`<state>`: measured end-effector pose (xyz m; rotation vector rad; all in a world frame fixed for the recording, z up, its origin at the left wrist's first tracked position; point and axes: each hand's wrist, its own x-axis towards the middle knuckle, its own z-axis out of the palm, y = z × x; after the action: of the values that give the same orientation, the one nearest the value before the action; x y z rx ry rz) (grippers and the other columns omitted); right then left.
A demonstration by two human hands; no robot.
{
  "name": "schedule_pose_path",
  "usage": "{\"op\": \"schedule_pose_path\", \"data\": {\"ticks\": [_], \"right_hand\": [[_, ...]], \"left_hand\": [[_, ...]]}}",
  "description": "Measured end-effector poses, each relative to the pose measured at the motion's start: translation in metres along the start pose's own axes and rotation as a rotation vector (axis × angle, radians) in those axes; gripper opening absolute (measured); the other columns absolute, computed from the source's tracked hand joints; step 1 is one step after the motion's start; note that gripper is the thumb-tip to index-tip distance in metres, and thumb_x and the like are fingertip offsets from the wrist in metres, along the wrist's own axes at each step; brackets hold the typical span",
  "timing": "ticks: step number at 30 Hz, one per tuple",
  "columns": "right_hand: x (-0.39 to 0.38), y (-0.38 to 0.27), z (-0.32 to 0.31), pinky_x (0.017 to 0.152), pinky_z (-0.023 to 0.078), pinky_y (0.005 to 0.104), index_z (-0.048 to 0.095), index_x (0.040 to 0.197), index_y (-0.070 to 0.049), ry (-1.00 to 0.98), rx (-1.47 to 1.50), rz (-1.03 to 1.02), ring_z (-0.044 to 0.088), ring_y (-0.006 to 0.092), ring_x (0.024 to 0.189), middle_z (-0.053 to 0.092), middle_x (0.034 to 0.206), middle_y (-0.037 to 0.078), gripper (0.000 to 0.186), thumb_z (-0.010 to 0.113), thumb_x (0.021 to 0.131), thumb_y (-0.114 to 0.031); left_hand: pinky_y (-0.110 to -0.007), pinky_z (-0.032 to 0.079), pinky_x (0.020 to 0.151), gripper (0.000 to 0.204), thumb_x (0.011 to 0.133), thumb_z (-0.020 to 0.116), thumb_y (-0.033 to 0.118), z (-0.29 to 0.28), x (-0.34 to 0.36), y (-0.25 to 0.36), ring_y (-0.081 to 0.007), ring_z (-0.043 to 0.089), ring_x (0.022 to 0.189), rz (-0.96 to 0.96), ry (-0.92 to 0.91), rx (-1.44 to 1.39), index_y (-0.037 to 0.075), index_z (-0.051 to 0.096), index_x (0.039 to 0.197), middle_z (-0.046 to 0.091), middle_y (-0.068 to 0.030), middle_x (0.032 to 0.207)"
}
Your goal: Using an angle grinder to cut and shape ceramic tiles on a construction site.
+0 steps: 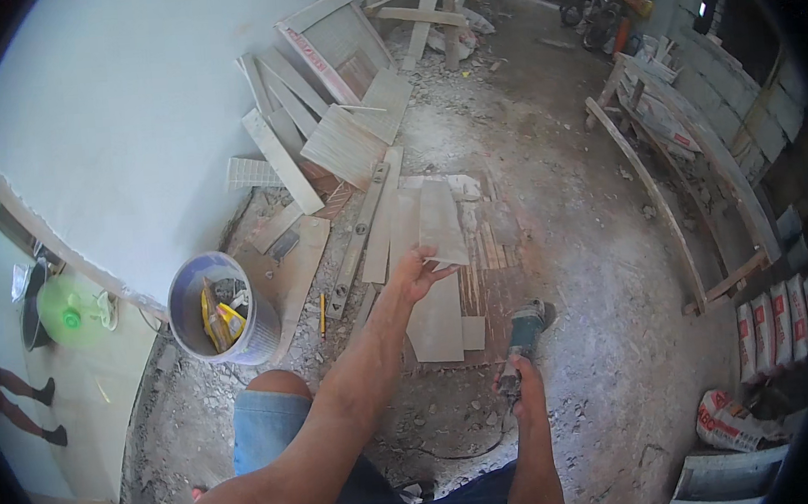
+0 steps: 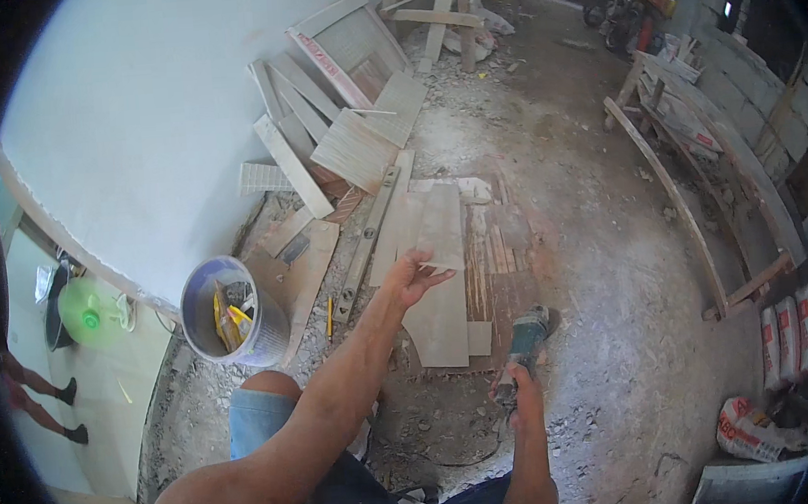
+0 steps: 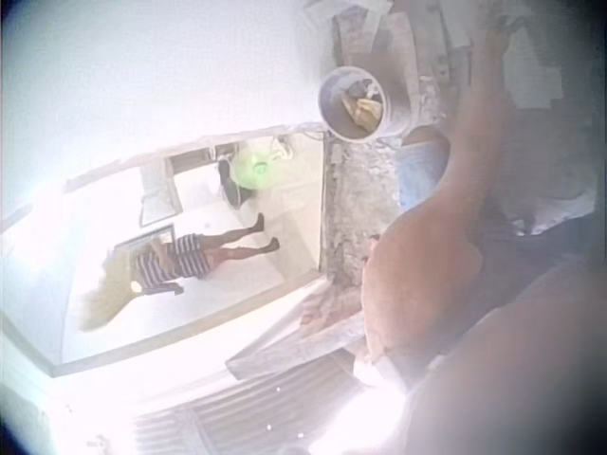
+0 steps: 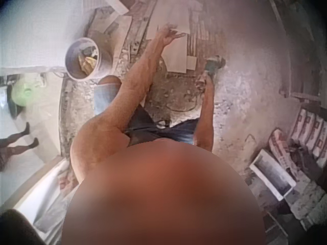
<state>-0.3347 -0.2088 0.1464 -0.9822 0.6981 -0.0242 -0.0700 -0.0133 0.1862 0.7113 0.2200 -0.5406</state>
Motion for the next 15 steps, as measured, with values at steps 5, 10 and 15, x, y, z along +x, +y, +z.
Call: {"op": "schedule_pose_path", "data": {"ticks": [5, 10, 15], "right_hand": [[-0.002, -0.004, 0.012, 0.055, 0.059, 0.0379, 0.059, 0.100, -0.005, -0.004, 0.012, -0.003, 0.067, 0.0227, 0.063, 0.064, 0.078, 0.010, 0.028, 0.065, 0.089, -0.029], [0.001, -0.005, -0.003, 0.055, 0.058, 0.0379, 0.060, 0.099, -0.003, 0.015, 0.033, -0.039, 0.067, 0.0224, 0.063, 0.065, 0.075, 0.010, 0.028, 0.065, 0.089, -0.029], [0.006, -0.006, 0.011, 0.054, 0.058, 0.0367, 0.057, 0.107, 0.000, -0.002, 0.118, 0.009, 0.066, 0.0215, 0.061, 0.065, 0.078, 0.010, 0.030, 0.068, 0.089, -0.022]], "left_hand": [[-0.060, 0.056, 0.092, 0.049, 0.086, 0.055, 0.001, -0.029, -0.004, 0.011, -0.0337, 0.060, 0.108, 0.032, -0.083, 0.143, 0.008, 0.048, 0.134, 0.055, -0.0125, 0.125], [-0.047, 0.058, 0.085, 0.040, 0.085, 0.059, 0.013, -0.021, -0.008, 0.069, -0.0282, 0.063, 0.098, 0.192, 0.176, 0.692, 0.001, 0.059, 0.124, 0.062, -0.0136, 0.112], [-0.036, 0.054, 0.074, 0.027, 0.086, 0.065, 0.013, 0.007, -0.020, 0.225, -0.0215, 0.068, 0.083, 0.419, 0.216, 0.893, -0.003, 0.068, 0.107, 0.071, -0.0105, 0.096]]}}
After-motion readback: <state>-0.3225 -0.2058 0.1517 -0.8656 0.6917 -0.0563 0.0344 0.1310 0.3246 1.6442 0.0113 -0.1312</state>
